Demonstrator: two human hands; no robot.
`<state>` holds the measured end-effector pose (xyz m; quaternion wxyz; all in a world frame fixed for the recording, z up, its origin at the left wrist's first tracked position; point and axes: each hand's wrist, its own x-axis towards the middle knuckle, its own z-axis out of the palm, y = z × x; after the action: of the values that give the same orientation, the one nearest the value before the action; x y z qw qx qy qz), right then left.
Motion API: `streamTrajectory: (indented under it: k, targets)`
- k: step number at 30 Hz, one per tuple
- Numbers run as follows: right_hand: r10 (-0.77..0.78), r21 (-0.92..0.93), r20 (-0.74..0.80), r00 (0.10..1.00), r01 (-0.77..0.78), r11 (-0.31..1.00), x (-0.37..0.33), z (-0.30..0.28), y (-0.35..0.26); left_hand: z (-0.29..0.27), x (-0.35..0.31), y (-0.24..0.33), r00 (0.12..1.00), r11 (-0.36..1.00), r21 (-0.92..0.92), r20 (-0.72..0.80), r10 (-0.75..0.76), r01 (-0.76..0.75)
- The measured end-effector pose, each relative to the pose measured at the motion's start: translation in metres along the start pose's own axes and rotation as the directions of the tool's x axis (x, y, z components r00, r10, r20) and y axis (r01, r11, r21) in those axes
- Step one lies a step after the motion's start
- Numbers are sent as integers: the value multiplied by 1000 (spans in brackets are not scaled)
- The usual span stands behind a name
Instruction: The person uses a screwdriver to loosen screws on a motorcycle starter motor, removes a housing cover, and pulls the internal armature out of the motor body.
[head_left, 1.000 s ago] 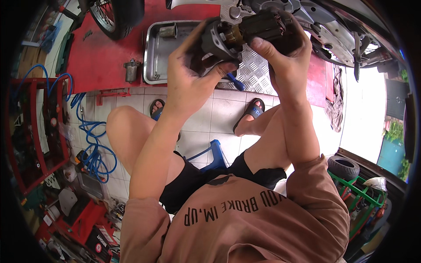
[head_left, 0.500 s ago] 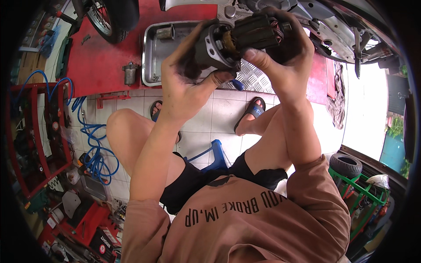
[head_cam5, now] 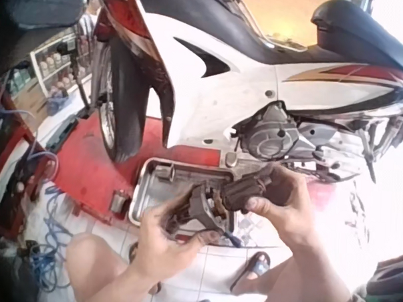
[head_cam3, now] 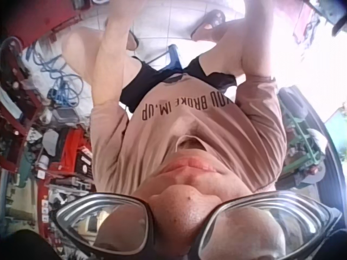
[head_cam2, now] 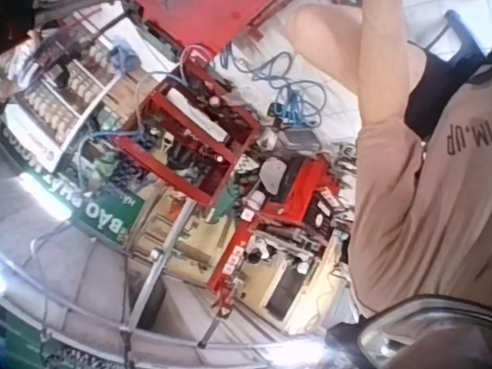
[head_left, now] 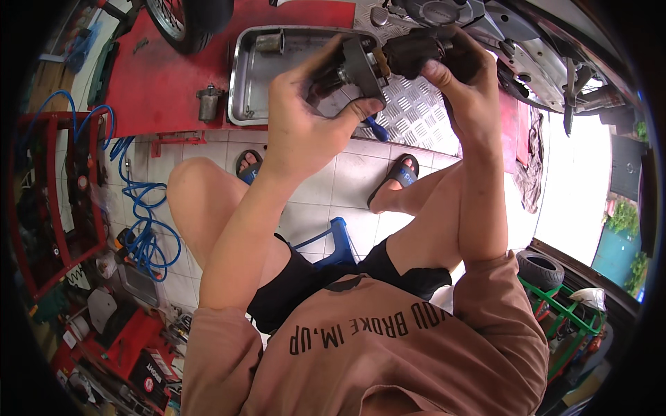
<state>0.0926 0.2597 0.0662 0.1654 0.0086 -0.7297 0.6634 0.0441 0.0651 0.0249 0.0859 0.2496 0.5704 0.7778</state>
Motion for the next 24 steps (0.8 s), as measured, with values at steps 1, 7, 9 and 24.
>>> streamTrajectory:
  k: [1,7,9,24]
  targets:
    - [10,0,0,1000,-10,1000,0,0,0,0,0,-1,999,999,29,2,44,-44]
    - [5,86,8,1000,-6,996,-1,4,-1,-2,-2,1,990,991,-70,86,-109,115]
    - [-54,66,-3,999,55,996,-1,8,-1,1,-6,-3,982,956,-228,60,-178,187]
    - [362,-135,-194,912,-390,911,29,4,117,-7,-16,7,945,624,-718,158,-285,309]
